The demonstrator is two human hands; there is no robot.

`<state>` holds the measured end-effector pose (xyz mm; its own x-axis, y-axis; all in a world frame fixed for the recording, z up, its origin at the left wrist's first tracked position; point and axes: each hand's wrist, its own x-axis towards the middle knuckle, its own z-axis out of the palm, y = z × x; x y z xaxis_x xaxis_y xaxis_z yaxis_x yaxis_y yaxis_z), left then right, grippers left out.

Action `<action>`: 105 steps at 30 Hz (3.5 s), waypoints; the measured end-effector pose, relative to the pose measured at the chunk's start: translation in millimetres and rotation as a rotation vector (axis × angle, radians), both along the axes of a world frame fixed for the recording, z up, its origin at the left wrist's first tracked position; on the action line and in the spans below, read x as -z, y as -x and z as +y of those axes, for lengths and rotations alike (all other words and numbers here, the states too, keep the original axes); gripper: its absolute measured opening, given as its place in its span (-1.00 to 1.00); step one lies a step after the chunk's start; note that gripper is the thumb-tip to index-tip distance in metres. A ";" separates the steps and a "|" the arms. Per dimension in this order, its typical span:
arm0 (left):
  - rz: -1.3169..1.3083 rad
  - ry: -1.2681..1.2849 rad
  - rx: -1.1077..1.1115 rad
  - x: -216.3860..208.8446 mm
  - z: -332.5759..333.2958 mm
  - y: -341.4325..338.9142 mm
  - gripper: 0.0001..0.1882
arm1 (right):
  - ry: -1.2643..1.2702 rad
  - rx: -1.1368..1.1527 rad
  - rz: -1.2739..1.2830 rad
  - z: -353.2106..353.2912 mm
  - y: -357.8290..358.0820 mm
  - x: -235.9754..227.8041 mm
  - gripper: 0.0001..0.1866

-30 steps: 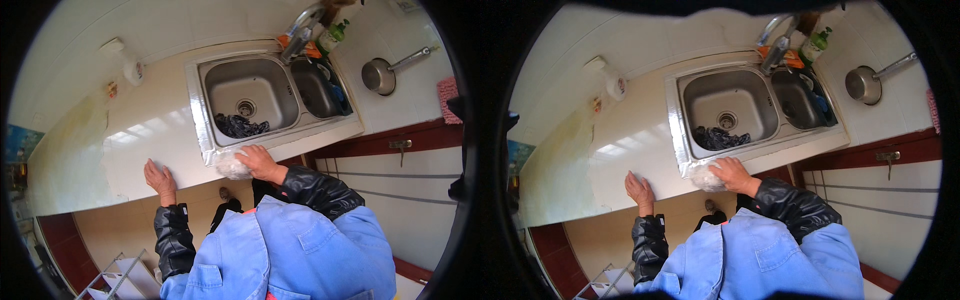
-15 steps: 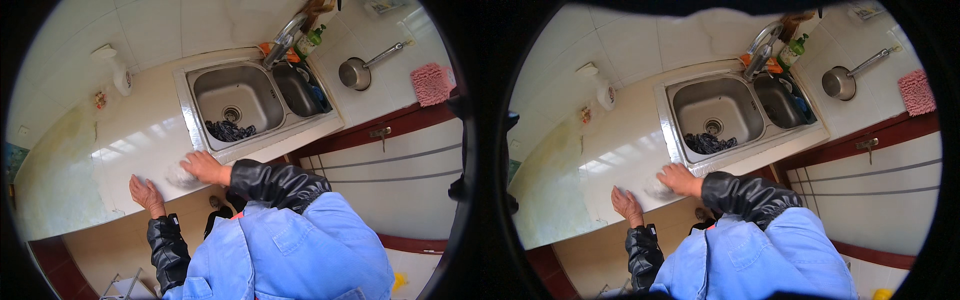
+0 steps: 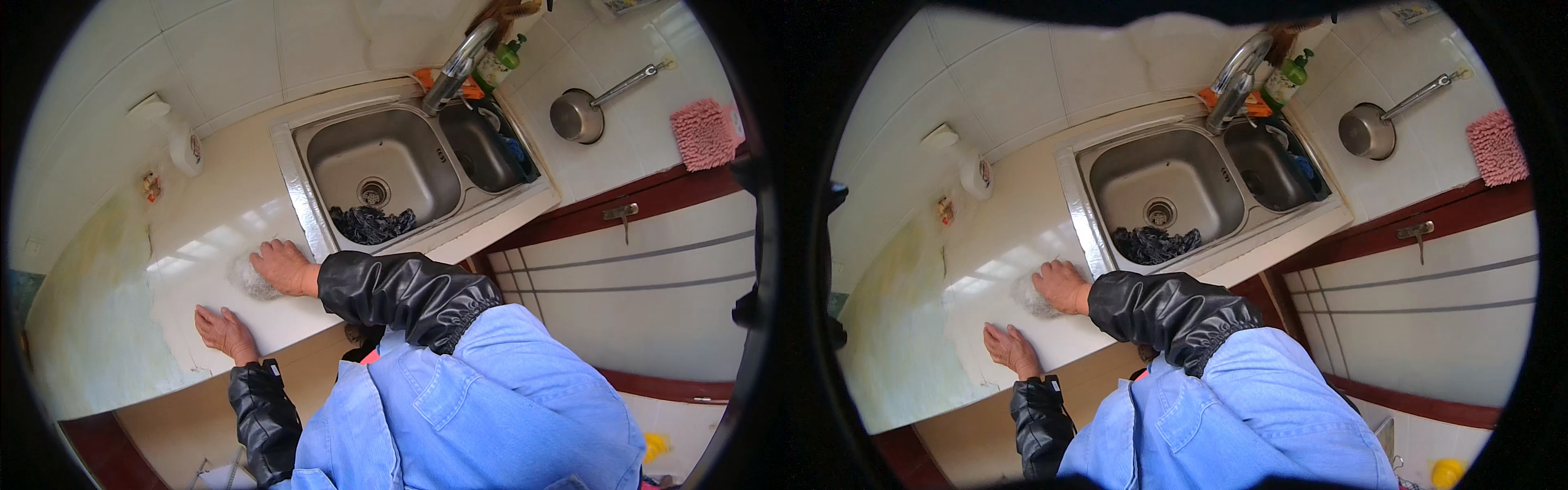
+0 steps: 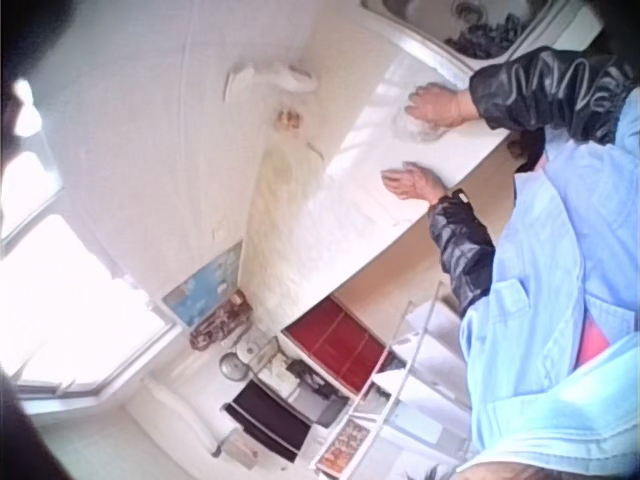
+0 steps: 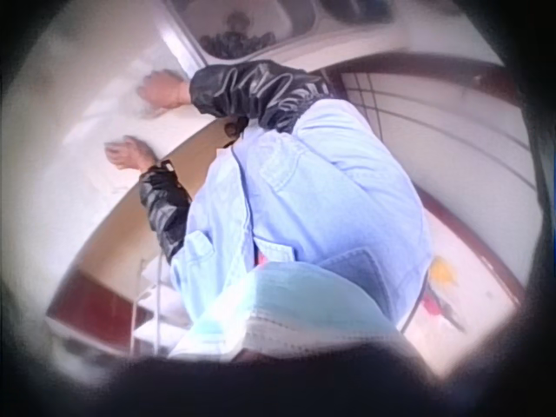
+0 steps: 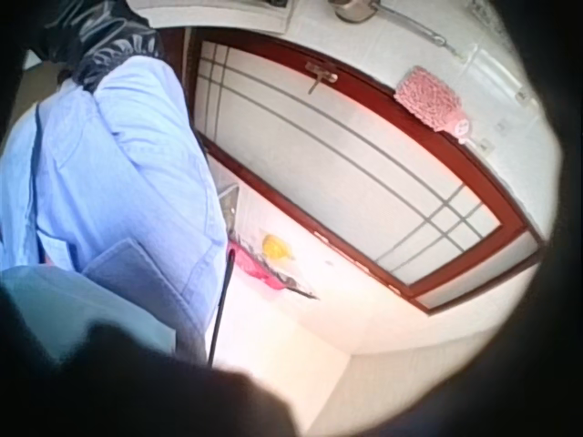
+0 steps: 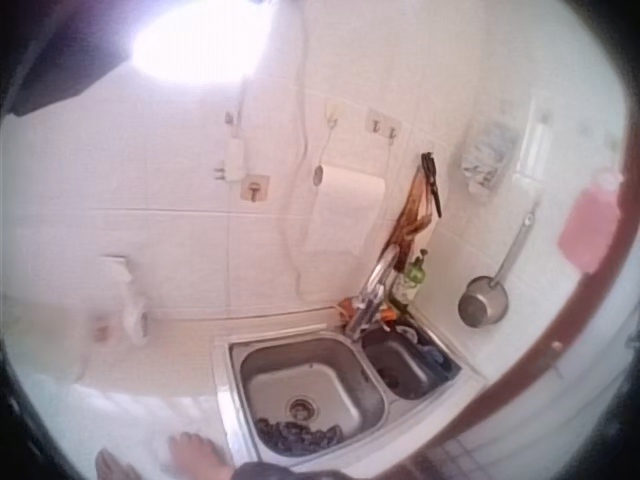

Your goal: The person wipes the kitchen countertop and sink area using a white cloth. They repeatedly rub the surface in circular and back-and-forth motions, moving from the sink edge to the adjacent counter and stove area.

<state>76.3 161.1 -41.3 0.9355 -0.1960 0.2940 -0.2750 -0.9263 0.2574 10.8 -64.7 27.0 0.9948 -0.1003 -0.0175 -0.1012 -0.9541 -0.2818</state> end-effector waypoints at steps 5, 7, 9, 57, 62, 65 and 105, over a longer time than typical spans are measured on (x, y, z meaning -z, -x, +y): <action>0.020 0.014 -0.006 2.3 -0.4 2.2 -0.25 | -0.026 0.119 -0.071 -30.8 -48.6 6.3 -0.64; 0.060 -0.033 -0.019 1.1 -1.8 2.0 -0.24 | -0.041 0.163 -0.085 -44.2 -73.5 8.2 -0.64; 0.119 -0.041 -0.035 -5.0 -0.9 0.7 -0.23 | -0.043 0.164 -0.075 -63.9 -95.2 6.3 -0.71; 0.146 -0.074 -0.053 -18.3 -6.2 4.1 -0.19 | 0.048 0.078 -0.197 -59.2 -178.4 18.3 -0.76; 0.121 -0.068 -0.032 -19.0 -6.9 2.7 -0.20 | -0.019 -0.309 -0.089 21.5 -108.2 7.6 -0.71; 0.110 -0.039 -0.023 -19.6 -7.0 3.5 -0.21 | -0.039 -0.316 -0.040 6.9 -96.9 3.2 -0.66; 0.396 0.877 0.003 -24.7 165.4 -73.2 -0.54 | -0.046 -0.137 -0.053 108.0 -0.6 -3.7 -0.21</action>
